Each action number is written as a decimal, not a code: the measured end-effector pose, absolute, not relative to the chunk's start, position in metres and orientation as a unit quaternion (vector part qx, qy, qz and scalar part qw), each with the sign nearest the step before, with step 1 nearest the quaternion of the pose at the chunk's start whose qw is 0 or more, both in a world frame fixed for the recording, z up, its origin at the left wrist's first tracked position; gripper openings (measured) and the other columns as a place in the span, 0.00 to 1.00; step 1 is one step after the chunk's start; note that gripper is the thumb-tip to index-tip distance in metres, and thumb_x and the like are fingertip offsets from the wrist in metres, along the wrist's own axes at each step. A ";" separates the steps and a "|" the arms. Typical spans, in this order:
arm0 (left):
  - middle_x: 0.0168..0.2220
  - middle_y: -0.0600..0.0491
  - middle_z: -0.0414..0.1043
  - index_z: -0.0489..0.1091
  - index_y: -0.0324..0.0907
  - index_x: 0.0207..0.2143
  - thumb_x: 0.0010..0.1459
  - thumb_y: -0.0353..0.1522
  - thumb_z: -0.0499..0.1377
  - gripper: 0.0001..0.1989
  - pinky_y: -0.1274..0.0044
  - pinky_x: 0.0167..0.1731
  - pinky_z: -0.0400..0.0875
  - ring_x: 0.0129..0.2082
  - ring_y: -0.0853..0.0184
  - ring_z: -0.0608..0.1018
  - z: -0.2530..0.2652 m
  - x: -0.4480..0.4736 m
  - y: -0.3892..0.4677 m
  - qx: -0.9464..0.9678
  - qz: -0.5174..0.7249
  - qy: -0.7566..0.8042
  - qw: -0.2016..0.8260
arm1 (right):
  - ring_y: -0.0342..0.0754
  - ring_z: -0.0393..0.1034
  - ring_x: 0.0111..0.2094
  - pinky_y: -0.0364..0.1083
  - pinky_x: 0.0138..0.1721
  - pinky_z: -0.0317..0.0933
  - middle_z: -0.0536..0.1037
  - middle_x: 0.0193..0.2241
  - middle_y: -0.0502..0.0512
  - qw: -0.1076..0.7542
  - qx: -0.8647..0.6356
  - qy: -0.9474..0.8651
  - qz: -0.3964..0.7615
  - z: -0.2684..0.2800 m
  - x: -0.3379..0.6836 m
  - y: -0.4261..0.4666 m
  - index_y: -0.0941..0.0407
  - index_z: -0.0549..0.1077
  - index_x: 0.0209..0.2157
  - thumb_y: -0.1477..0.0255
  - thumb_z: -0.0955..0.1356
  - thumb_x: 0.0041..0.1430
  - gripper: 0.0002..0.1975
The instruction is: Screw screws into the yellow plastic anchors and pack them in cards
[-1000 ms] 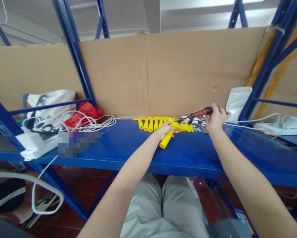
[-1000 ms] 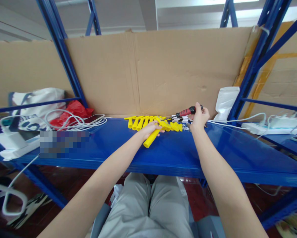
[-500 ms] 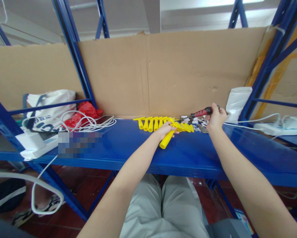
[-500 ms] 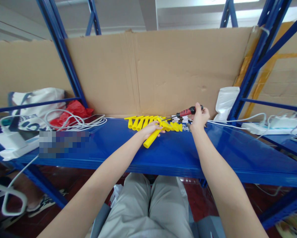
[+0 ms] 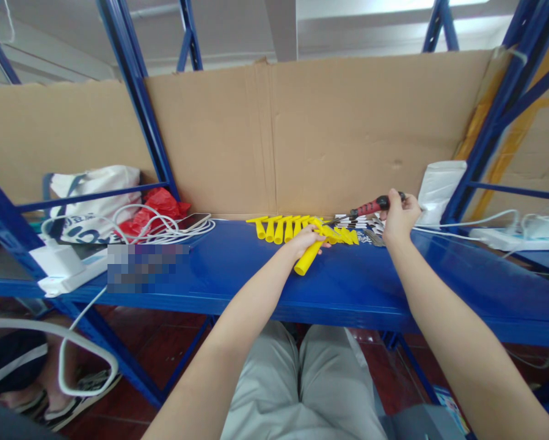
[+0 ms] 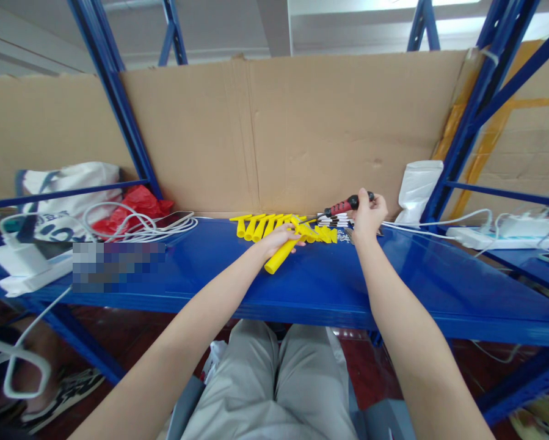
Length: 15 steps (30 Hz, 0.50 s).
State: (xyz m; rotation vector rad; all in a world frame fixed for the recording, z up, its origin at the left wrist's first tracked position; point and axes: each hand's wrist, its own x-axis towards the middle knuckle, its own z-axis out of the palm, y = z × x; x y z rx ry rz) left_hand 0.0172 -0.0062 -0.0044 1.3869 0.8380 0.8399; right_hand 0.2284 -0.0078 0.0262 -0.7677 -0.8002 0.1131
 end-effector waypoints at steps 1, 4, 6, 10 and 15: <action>0.40 0.47 0.73 0.61 0.39 0.44 0.55 0.20 0.53 0.15 0.83 0.19 0.66 0.27 0.70 0.77 -0.005 0.017 -0.005 0.603 0.363 0.363 0.611 | 0.41 0.58 0.17 0.42 0.17 0.54 0.61 0.19 0.44 0.841 -0.368 -0.395 0.038 0.026 0.228 -0.008 0.53 0.60 0.26 0.55 0.67 0.51 0.18; 0.39 0.48 0.73 0.61 0.39 0.43 0.54 0.19 0.53 0.14 0.83 0.19 0.66 0.26 0.71 0.76 -0.006 0.017 -0.003 0.604 0.364 0.366 0.607 | 0.42 0.64 0.23 0.43 0.24 0.60 0.65 0.23 0.47 0.815 -0.382 -0.436 -0.016 0.027 0.226 -0.013 0.55 0.63 0.29 0.56 0.66 0.52 0.17; 0.38 0.49 0.73 0.61 0.40 0.42 0.54 0.19 0.54 0.14 0.84 0.20 0.66 0.25 0.72 0.76 -0.006 0.017 -0.003 0.601 0.367 0.371 0.605 | 0.43 0.65 0.27 0.44 0.28 0.61 0.66 0.26 0.49 0.800 -0.391 -0.453 -0.046 0.027 0.224 -0.019 0.55 0.64 0.30 0.58 0.66 0.53 0.15; 0.37 0.51 0.73 0.60 0.42 0.44 0.55 0.20 0.54 0.16 0.84 0.19 0.65 0.26 0.72 0.76 -0.004 0.016 -0.006 0.586 0.390 0.388 0.595 | 0.44 0.66 0.31 0.43 0.31 0.62 0.68 0.29 0.51 0.789 -0.388 -0.474 -0.045 0.029 0.216 -0.034 0.55 0.65 0.30 0.63 0.66 0.54 0.10; 0.40 0.50 0.72 0.59 0.42 0.46 0.54 0.19 0.53 0.18 0.83 0.19 0.66 0.27 0.71 0.77 -0.003 0.016 -0.009 0.593 0.393 0.393 0.582 | 0.44 0.67 0.32 0.42 0.29 0.61 0.69 0.31 0.52 0.794 -0.386 -0.471 0.007 0.030 0.211 -0.046 0.55 0.66 0.32 0.68 0.65 0.53 0.05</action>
